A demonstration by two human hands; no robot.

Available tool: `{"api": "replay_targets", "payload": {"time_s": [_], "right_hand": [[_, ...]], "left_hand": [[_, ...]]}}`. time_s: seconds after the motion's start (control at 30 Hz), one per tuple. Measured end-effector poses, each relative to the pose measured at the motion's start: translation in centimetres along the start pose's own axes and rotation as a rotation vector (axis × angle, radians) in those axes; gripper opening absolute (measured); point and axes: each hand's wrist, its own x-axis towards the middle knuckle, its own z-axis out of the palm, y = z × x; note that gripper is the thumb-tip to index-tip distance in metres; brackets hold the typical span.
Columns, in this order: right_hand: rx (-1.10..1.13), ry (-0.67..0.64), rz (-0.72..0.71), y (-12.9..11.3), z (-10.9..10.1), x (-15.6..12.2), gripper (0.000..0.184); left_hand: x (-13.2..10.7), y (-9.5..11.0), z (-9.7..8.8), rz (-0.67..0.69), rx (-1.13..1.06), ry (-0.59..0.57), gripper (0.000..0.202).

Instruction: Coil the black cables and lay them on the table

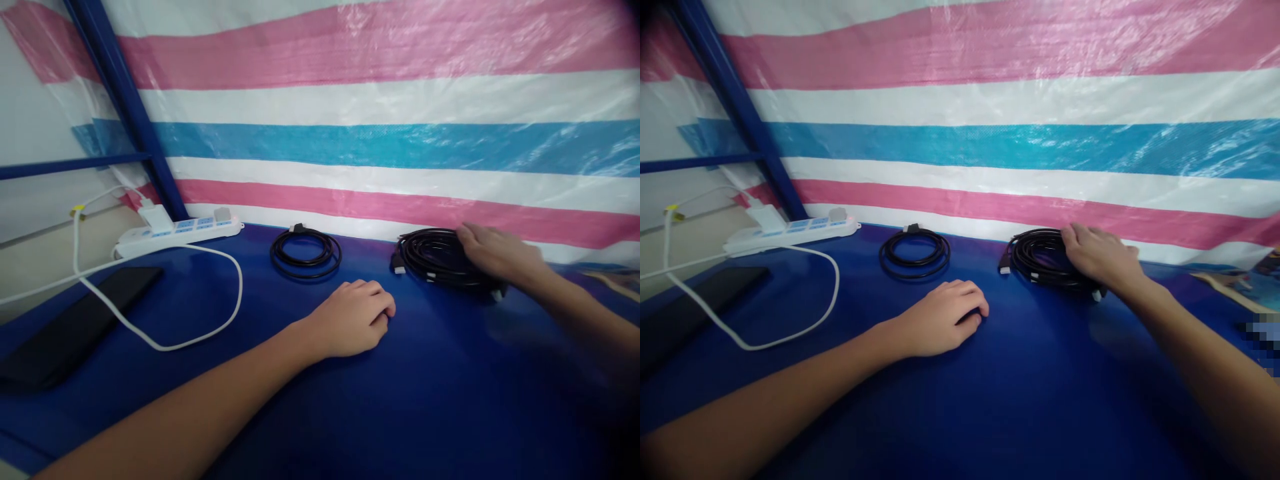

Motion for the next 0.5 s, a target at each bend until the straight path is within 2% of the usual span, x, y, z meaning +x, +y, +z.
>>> {"api": "replay_targets", "payload": {"time_s": [0.07, 0.13, 0.23, 0.3, 0.33, 0.4, 0.5], "right_hand": [[-0.011, 0.171, 0.045, -1.0, -1.3, -2.3, 0.051], [0.001, 0.324, -0.015, -2.1, -1.9, -5.4, 0.061], [0.054, 0.422, -0.219, -3.9, -1.3, -10.1, 0.065], [0.117, 0.482, -0.460, -5.0, -0.2, -12.3, 0.048], [0.131, 0.483, -0.567, -5.5, 0.2, -13.0, 0.040], [0.159, 0.453, -0.694, -6.4, 0.8, -13.6, 0.029], [0.177, 0.387, -0.734, -6.9, 1.0, -13.5, 0.022]], "left_hand": [[-0.1, 0.2, -0.2, -0.010, 0.058, 0.026, 0.022], [-0.2, 0.0, -0.7, -0.067, 0.139, 0.074, 0.022], [-0.5, -1.2, -1.6, -0.270, 0.283, 0.174, 0.028], [-0.8, -2.5, -2.2, -0.422, 0.362, 0.208, 0.031], [-0.9, -3.0, -2.4, -0.470, 0.390, 0.202, 0.032], [-1.1, -3.8, -2.9, -0.500, 0.428, 0.164, 0.031], [-1.1, -3.5, -3.2, -0.435, 0.458, 0.108, 0.029]]}}
